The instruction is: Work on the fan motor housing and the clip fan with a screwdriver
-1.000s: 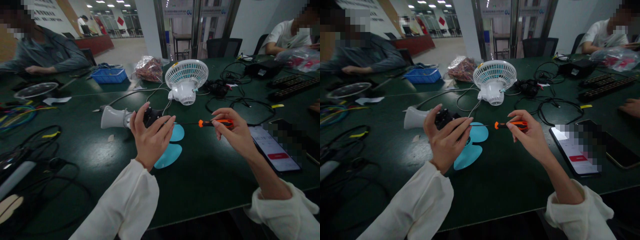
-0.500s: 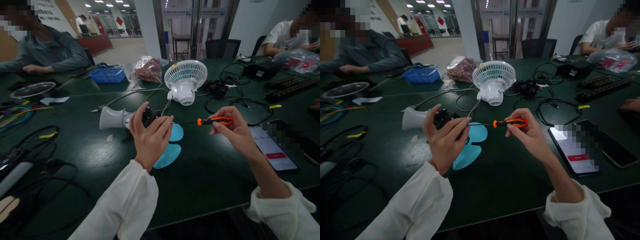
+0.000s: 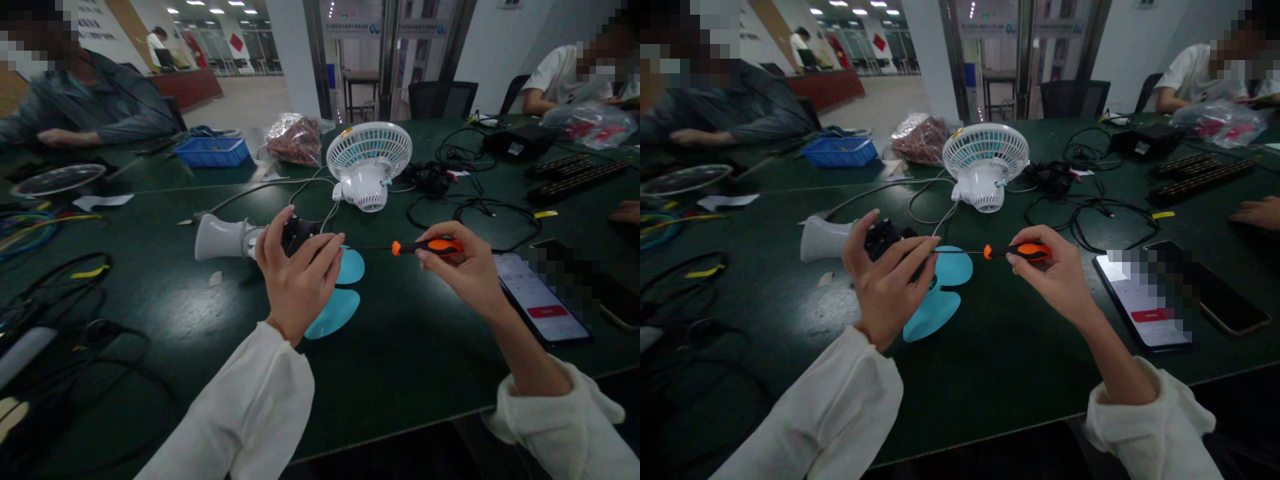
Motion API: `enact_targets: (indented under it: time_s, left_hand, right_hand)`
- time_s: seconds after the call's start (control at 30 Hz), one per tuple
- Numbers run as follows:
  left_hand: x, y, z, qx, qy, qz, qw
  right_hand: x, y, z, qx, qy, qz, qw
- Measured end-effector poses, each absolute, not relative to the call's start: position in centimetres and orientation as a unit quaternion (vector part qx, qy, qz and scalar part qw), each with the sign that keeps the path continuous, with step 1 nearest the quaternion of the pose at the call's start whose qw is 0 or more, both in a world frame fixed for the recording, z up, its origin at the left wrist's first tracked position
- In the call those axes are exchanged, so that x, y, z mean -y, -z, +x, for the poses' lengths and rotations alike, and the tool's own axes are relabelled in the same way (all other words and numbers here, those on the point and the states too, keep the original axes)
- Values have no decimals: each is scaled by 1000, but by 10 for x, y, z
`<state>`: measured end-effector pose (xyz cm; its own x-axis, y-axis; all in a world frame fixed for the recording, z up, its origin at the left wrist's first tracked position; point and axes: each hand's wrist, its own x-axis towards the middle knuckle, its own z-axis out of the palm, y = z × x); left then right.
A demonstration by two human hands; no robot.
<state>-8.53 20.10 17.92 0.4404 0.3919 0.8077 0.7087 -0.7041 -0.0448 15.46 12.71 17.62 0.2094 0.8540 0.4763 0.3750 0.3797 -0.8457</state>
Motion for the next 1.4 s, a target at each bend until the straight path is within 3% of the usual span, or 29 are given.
enact_targets:
  time_s: [0.23,0.57,0.8,1.17,1.4]
  left_hand:
    - [-202,-179,-85,330,416,-825,191]
    - [-202,-179,-84,323,434,-821,183]
    - [-200,-179,-85,323,431,-820,192]
    - [-201,-178,-84,324,433,-817,199]
    - [-200,-178,-85,325,428,-818,206]
  right_hand:
    - [-129,-175,156,612,-201,-539,543]
    - [-128,-175,153,582,-245,-488,603]
    - [-130,-172,154,589,-264,-518,561]
    - [-128,-173,153,555,-310,-458,621]
    - [-131,-172,152,560,-305,-503,584]
